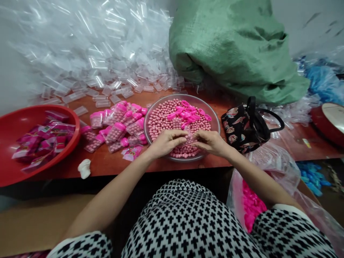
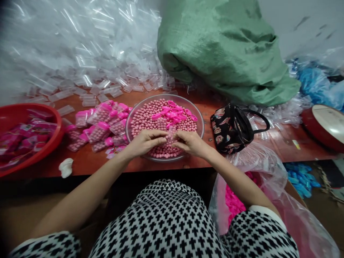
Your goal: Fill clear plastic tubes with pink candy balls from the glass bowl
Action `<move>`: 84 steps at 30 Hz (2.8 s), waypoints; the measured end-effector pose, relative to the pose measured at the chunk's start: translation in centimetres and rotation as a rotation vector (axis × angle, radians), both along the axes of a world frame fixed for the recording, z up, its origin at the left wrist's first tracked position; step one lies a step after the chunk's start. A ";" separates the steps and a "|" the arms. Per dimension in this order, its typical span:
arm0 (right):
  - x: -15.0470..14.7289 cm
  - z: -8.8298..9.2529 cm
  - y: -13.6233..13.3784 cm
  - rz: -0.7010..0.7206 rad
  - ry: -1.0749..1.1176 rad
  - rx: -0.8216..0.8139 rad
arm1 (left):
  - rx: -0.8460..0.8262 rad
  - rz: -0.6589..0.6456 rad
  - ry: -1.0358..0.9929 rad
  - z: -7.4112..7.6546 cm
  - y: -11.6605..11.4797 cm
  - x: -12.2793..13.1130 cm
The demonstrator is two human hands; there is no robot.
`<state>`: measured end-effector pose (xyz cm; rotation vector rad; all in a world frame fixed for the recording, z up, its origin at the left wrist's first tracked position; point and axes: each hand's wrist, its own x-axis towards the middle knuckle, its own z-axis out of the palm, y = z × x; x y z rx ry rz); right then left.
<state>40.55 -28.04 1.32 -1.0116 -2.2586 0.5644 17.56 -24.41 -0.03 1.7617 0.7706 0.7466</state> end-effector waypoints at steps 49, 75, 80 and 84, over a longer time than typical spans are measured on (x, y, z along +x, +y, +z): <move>-2.3 3.2 1.3 -0.049 -0.078 0.222 | 0.116 0.279 -0.202 0.1 -1.6 -0.1; -1.8 2.1 1.4 -0.116 0.582 -0.448 | -0.392 0.345 -0.527 -0.1 -0.5 0.3; -0.6 1.3 1.5 -0.192 0.773 -0.600 | -0.288 0.289 -0.489 -0.5 -0.8 0.5; -1.8 1.4 2.5 -0.097 0.758 -0.768 | 0.009 0.280 -0.379 -0.8 -1.1 0.5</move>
